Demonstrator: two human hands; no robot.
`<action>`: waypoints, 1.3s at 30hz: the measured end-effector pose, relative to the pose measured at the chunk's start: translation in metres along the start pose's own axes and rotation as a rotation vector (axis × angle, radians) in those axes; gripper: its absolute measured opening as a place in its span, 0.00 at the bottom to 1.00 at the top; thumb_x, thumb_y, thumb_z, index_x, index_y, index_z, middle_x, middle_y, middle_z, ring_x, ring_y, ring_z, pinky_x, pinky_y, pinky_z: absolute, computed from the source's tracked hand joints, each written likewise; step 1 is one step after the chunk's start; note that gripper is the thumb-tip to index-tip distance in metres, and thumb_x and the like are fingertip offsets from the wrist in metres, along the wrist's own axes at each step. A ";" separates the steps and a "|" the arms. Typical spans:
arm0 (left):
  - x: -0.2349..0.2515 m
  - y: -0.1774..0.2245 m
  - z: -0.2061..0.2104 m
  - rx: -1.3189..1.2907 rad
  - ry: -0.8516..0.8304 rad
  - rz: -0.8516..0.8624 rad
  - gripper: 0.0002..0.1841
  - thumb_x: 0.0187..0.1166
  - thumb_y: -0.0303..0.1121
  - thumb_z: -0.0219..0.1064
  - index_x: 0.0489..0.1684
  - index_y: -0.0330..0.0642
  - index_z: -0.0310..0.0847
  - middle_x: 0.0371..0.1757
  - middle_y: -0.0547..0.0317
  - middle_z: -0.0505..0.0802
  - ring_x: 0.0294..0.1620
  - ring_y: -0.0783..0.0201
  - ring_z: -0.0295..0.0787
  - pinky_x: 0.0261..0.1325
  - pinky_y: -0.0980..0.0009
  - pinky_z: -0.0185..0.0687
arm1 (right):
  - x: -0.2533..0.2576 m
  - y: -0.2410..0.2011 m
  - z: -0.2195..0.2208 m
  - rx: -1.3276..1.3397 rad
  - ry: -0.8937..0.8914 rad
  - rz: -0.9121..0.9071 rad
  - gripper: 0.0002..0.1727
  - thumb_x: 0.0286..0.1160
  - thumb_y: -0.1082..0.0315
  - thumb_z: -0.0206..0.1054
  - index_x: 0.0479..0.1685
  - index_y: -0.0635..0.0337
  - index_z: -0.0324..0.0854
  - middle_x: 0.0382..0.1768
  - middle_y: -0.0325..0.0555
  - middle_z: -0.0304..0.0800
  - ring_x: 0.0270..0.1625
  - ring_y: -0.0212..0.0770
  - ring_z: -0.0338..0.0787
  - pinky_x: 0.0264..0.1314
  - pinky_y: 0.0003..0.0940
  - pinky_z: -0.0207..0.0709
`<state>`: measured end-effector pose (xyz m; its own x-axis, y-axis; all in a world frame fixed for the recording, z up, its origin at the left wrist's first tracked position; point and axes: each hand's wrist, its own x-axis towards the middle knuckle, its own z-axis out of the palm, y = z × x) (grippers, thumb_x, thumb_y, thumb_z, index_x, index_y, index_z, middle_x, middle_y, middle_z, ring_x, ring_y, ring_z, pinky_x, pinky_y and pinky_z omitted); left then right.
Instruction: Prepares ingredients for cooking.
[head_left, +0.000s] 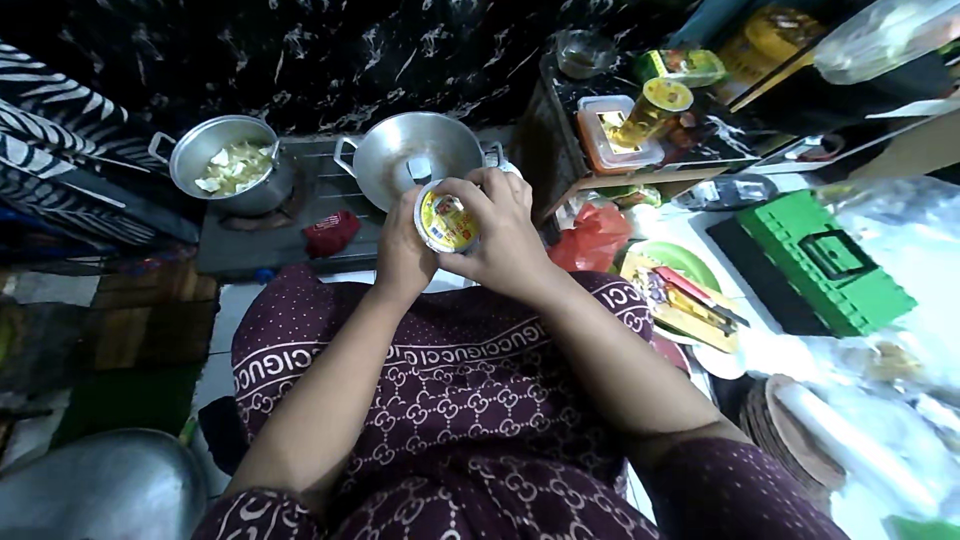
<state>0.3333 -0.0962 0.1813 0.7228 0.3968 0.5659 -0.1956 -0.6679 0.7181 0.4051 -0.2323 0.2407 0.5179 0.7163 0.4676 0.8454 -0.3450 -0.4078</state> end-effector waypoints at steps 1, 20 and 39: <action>0.000 0.000 0.001 -0.012 -0.004 -0.003 0.35 0.56 0.25 0.80 0.68 0.23 0.73 0.61 0.35 0.89 0.66 0.52 0.87 0.74 0.61 0.78 | 0.001 0.000 -0.002 0.024 -0.030 0.022 0.39 0.46 0.51 0.86 0.67 0.49 0.86 0.58 0.57 0.83 0.63 0.61 0.81 0.70 0.65 0.65; -0.006 0.003 0.011 -0.223 -0.074 -0.145 0.42 0.53 0.26 0.84 0.73 0.25 0.68 0.64 0.43 0.88 0.67 0.66 0.86 0.75 0.70 0.78 | 0.008 0.012 -0.011 0.231 -0.215 0.145 0.39 0.44 0.55 0.88 0.68 0.46 0.84 0.56 0.57 0.79 0.63 0.59 0.76 0.71 0.63 0.62; 0.002 0.002 0.003 -0.280 -0.206 -0.130 0.44 0.51 0.27 0.87 0.73 0.28 0.68 0.65 0.45 0.88 0.67 0.68 0.85 0.75 0.71 0.79 | 0.004 0.027 -0.031 0.287 -0.291 0.083 0.30 0.68 0.44 0.63 0.68 0.48 0.87 0.50 0.51 0.83 0.66 0.54 0.78 0.83 0.73 0.43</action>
<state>0.3367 -0.0986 0.1824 0.8663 0.3130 0.3894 -0.2463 -0.4105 0.8780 0.4343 -0.2579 0.2559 0.4898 0.8487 0.1997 0.7101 -0.2554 -0.6562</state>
